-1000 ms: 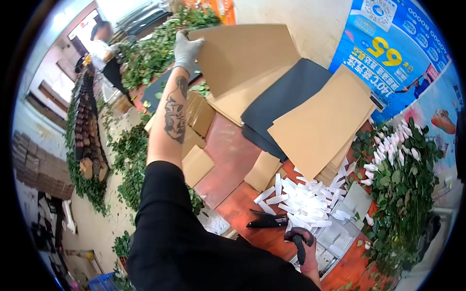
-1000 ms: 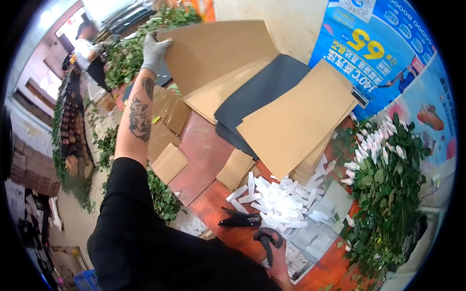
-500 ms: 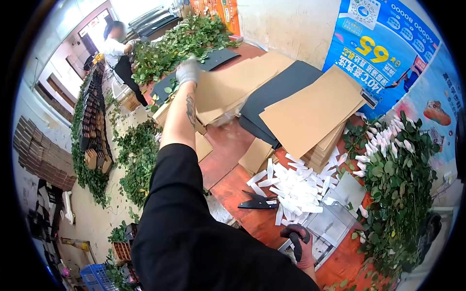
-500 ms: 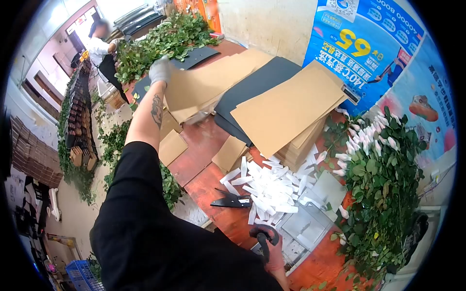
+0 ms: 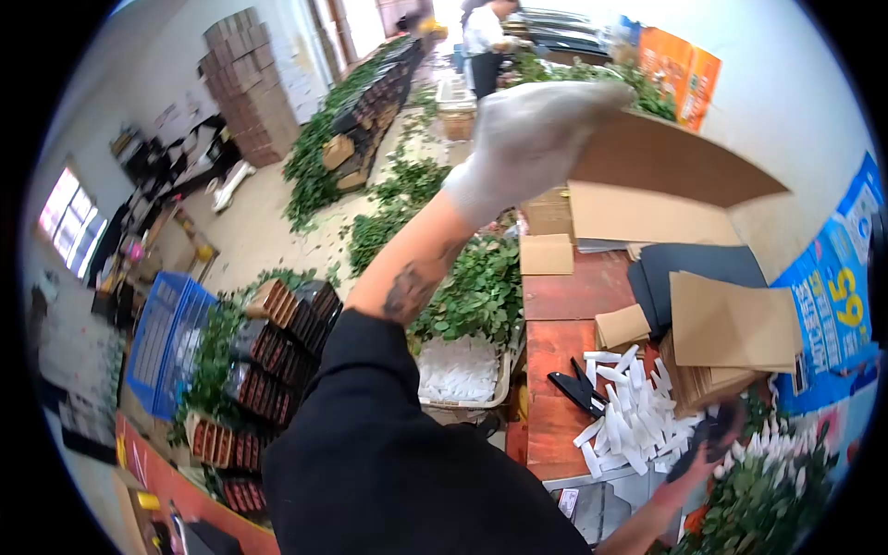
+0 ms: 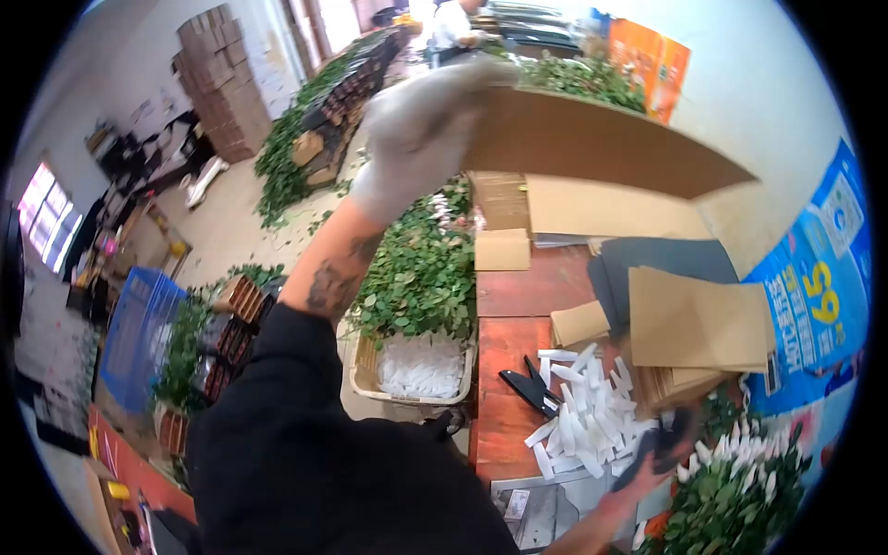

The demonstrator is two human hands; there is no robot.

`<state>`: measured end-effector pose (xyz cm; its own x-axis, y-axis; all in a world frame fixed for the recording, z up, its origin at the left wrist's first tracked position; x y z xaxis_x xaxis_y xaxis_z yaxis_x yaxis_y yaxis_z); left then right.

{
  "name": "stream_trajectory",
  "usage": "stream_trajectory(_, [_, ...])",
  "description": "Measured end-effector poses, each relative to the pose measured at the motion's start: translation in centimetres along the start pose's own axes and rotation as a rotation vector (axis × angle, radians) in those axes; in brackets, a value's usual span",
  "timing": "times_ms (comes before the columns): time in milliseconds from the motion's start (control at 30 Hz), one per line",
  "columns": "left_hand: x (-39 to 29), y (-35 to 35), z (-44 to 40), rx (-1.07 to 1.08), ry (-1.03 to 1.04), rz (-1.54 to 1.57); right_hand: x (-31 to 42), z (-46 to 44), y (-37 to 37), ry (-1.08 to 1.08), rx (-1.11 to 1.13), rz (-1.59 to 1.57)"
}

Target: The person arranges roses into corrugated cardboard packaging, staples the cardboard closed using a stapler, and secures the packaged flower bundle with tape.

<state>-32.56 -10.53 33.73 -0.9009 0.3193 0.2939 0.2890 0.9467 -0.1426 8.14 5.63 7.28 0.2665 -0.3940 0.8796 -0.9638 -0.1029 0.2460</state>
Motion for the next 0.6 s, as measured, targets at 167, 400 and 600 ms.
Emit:
stream_trajectory(167, [-3.8, -13.4, 9.9, -0.269, -0.579, 0.142, 4.9, -8.7, 0.7, -0.238, -0.012, 0.123])
stream_trajectory(400, [-7.1, -20.3, 20.3, -0.483, -1.061, 0.645, 7.3, -5.3, 7.3, -0.360, 0.193, 0.276])
stream_trajectory(600, [-6.9, -24.2, 28.6, -0.647, -1.368, 0.690, 5.4, 1.6, 12.3, -0.197, 0.384, 0.317])
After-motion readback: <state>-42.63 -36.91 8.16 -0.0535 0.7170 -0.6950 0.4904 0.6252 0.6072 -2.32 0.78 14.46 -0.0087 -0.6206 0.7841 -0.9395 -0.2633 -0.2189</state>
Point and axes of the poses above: each hand's wrist, its own z-axis away from the middle knuckle, its own y-axis out of the palm, x = y × z, the point moved 4 cm from there along -z, towards the middle knuckle, and after that the axes turned 2 degrees about -y, right-handed, at the moved point
